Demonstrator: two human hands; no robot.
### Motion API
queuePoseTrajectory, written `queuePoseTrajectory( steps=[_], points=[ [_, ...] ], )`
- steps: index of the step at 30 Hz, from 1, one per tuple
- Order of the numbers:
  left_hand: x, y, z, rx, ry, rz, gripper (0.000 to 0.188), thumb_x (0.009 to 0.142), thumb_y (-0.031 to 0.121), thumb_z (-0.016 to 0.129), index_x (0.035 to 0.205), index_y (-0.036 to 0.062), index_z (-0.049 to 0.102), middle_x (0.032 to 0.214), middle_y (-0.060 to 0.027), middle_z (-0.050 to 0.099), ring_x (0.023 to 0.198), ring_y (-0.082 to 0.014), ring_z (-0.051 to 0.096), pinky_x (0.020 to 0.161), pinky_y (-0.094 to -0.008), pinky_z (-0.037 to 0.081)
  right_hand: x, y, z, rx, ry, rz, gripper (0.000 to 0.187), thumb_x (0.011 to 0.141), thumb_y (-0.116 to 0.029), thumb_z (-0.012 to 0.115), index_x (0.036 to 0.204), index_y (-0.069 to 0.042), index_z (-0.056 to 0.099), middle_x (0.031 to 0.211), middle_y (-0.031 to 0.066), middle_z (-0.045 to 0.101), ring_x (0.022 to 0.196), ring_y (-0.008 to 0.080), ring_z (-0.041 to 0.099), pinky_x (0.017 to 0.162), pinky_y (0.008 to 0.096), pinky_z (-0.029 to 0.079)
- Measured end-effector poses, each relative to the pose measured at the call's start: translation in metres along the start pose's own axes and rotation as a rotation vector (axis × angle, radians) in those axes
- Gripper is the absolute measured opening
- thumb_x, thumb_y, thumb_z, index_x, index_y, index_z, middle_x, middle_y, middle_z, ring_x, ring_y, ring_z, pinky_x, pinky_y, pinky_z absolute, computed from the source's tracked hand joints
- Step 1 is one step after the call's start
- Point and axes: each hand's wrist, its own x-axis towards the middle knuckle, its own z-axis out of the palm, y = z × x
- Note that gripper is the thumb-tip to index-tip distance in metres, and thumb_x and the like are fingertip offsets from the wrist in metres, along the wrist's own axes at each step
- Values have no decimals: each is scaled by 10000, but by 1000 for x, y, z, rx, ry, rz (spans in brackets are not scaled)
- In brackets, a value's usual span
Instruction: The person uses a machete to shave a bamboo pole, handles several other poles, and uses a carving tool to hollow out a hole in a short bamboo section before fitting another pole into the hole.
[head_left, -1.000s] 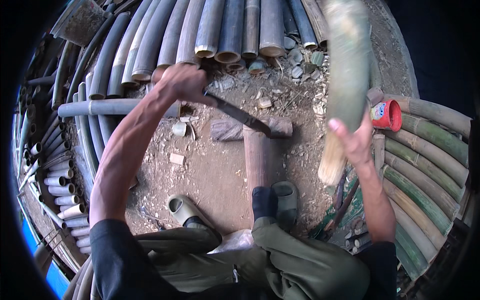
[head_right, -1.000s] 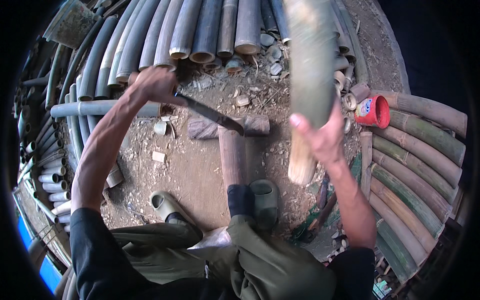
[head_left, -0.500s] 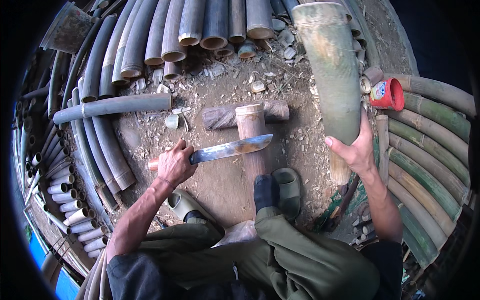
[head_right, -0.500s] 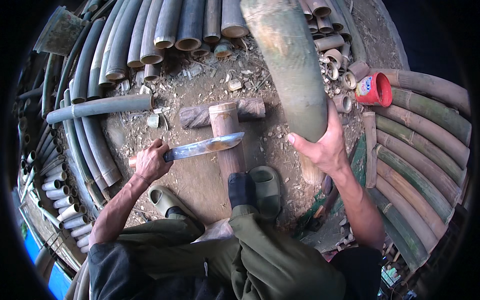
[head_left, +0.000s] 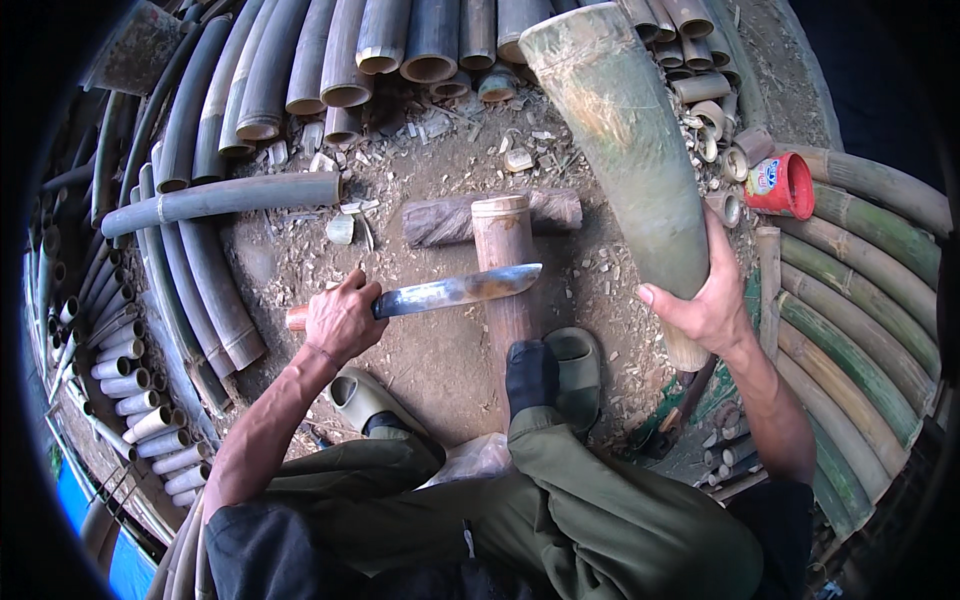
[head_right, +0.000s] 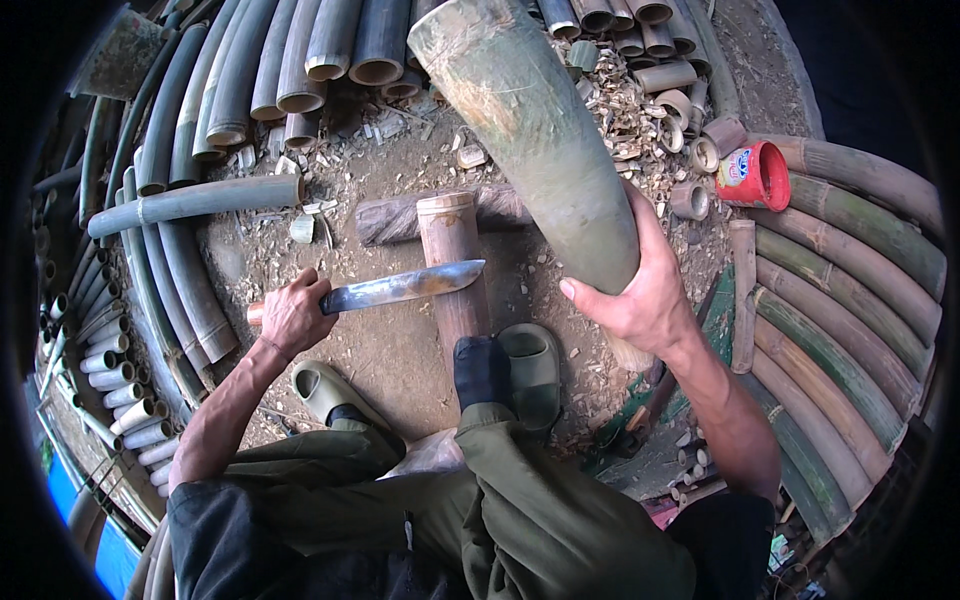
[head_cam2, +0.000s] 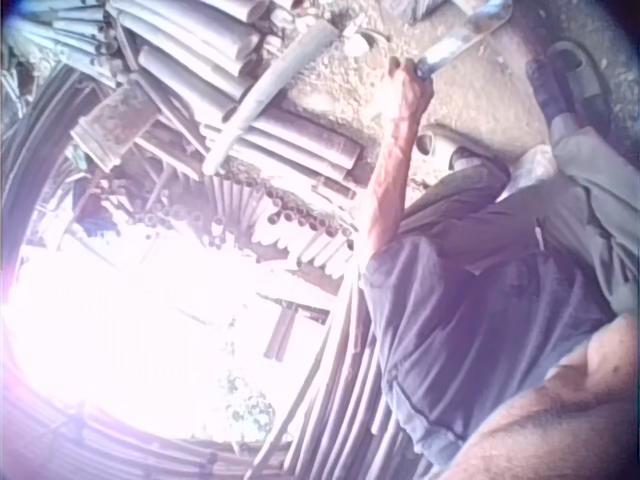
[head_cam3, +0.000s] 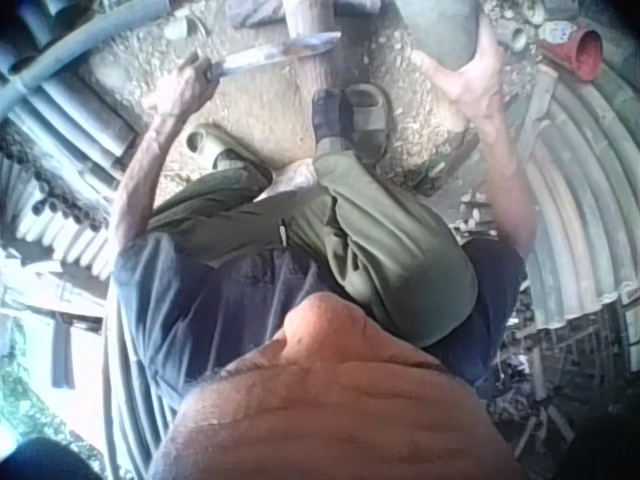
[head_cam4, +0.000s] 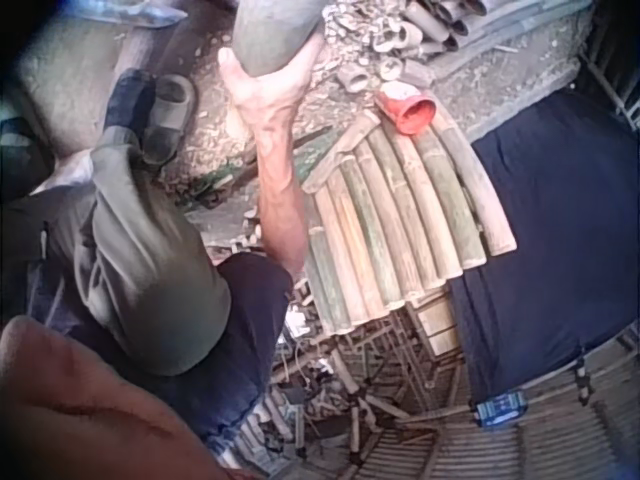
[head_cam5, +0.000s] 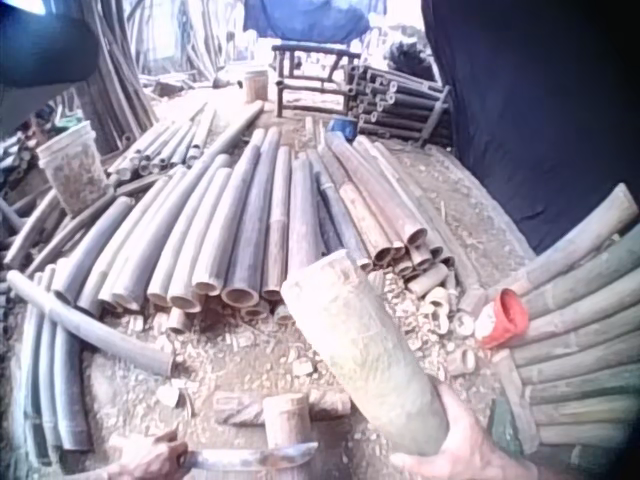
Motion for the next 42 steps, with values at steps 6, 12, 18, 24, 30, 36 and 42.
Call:
queuePoseTrajectory(
  steps=[6,12,18,24,30,36,42],
  points=[
    [2,-1,-2,-4,-3,-3,173,740,229,687,826,81,664,842,-100,589,715,-340,657,640,-454,533,-2,5,4,10,-47,23,948,685,-145,796,1446,63,270,1341,211,492,1259,275,494,1068,376,386],
    [11,-4,-2,-15,-63,11,196,728,243,690,825,73,682,858,-117,628,745,-355,658,689,-460,536,-9,5,14,-285,-128,-217,952,638,-230,862,1404,39,365,1229,227,579,1104,342,618,925,402,527],
    [31,1,-13,16,-177,-26,243,720,255,649,860,68,717,903,-157,677,814,-364,671,760,-467,535,20,36,22,-732,-404,-1181,575,701,-199,759,1213,-74,530,838,110,595,715,233,626,585,351,560],
    [24,-6,-9,36,-136,-36,230,739,267,648,834,67,706,883,-143,677,805,-362,671,738,-464,542,-24,-7,42,-790,-534,-820,676,660,-237,778,1258,-40,531,879,81,581,673,204,591,554,298,550],
    [19,-6,-6,39,-82,-15,205,730,247,655,796,54,684,836,-134,660,754,-371,656,707,-482,534,-2,22,37,-718,-555,-838,589,698,-213,759,1208,-61,506,850,96,587,682,247,624,601,345,557],
    [29,0,-16,32,-96,-19,208,737,251,651,825,69,701,877,-130,673,777,-361,671,729,-471,543,-50,-9,57,-382,-571,-1059,745,590,-258,811,1226,-31,495,847,125,600,687,294,629,568,375,542],
    [25,5,-5,33,-87,10,202,741,245,651,829,68,694,883,-133,672,778,-360,672,715,-477,542,-22,-8,25,-713,-574,-641,733,577,-253,804,1210,-45,498,842,117,596,664,262,621,589,345,545]
  ],
)
